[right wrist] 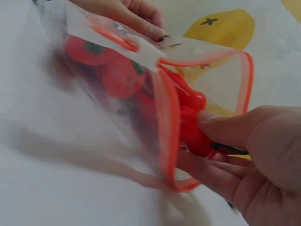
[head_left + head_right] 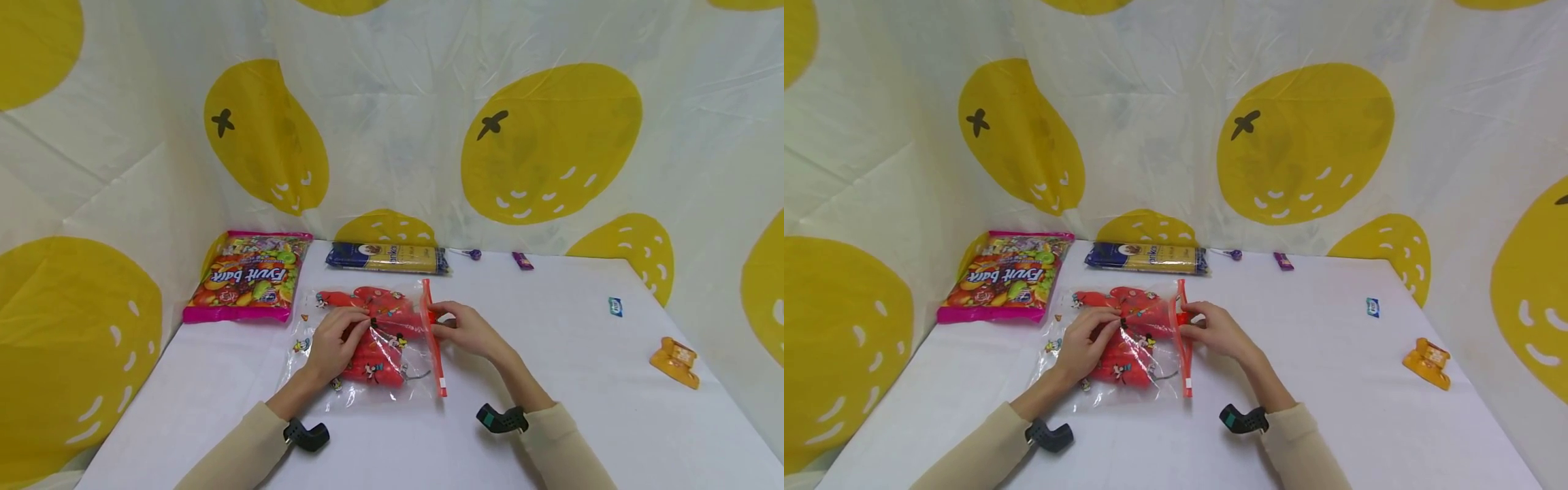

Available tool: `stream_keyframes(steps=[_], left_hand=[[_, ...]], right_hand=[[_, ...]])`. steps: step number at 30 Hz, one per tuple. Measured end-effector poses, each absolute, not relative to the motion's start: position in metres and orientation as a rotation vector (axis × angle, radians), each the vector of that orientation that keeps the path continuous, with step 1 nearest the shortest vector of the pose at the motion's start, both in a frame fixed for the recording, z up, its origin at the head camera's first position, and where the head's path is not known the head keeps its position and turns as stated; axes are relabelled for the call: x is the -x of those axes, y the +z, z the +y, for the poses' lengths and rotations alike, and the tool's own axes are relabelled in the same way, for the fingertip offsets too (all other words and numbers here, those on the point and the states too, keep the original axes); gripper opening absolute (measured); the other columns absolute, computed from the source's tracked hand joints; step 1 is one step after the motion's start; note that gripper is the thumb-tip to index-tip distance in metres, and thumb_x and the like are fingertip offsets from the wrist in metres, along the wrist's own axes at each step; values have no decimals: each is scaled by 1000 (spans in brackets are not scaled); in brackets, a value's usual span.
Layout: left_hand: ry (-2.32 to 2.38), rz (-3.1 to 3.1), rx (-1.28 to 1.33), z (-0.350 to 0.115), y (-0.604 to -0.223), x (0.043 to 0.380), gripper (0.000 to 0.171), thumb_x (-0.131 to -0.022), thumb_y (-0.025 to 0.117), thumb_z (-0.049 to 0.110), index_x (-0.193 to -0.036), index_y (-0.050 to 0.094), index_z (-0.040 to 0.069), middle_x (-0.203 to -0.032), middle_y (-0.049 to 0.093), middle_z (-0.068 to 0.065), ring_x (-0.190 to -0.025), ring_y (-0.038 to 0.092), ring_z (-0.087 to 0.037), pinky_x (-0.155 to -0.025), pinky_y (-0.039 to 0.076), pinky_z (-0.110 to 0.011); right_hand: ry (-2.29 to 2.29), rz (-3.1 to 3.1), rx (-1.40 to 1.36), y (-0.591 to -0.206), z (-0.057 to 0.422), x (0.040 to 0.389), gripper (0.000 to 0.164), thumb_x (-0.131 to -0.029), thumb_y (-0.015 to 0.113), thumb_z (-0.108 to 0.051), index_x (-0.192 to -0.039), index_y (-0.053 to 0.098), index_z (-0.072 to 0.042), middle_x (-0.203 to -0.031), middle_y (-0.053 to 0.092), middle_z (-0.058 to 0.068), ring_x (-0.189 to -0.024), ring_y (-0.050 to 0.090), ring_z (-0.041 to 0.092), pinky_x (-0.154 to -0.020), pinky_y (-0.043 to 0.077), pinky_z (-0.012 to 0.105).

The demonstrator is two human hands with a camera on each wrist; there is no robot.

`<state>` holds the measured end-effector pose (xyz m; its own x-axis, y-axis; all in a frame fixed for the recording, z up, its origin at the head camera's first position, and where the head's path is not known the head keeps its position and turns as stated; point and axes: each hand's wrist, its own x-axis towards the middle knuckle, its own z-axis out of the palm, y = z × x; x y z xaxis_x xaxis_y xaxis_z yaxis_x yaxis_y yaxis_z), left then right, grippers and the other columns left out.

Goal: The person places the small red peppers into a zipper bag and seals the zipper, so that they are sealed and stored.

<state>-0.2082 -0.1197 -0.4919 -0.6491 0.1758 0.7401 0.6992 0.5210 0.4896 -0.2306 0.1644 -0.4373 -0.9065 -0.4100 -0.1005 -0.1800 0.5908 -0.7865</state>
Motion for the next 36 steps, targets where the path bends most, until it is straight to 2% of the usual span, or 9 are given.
stream_keyframes(steps=[6,11,21,25,31,36], left_hand=[[-1070,-2135,710,-120,-492,208,13,-88,65,19,-100,68,15,-106,68,4,-104,61,-13,-98,45,-26],[-1073,-2147,710,-120,-493,208,13,-90,63,19,-102,68,16,-106,68,3,-104,61,-13,-98,46,-28],[-1105,-2136,719,-121,-492,208,13,-90,63,19,-101,67,16,-108,68,3,-106,60,-13,-99,45,-26],[-1120,-2149,720,-121,-492,208,13,-91,62,20,-102,67,15,-109,67,3,-107,60,-13,-100,44,-24],[-1130,-2137,740,-121,-492,207,13,-91,62,17,-102,66,14,-108,67,2,-106,59,-13,-99,45,-24],[-1135,-2128,755,-120,-492,206,14,-90,63,15,-103,66,16,-108,67,2,-105,60,-14,-98,46,-25]], right_hand=[[-1299,2576,372,-444,154,230,34,-85,69,-26,-115,61,-13,-108,65,6,-89,62,16,-75,57,26],[-1319,2652,382,-448,152,231,31,-84,70,-22,-112,65,-11,-96,66,6,-81,59,16,-68,54,23],[-1341,2675,425,-452,144,230,18,-85,66,-11,-103,67,-9,-95,69,8,-79,59,15,-66,52,22],[-1320,2673,433,-452,142,229,18,-86,66,-11,-103,68,-9,-95,69,7,-79,58,15,-69,53,24],[-1308,2644,475,-454,141,229,24,-88,64,-11,-111,68,-8,-100,70,7,-85,60,16,-82,56,33],[-1300,2653,520,-455,143,228,23,-88,63,-11,-110,69,-10,-100,70,7,-87,60,17,-84,56,35]])
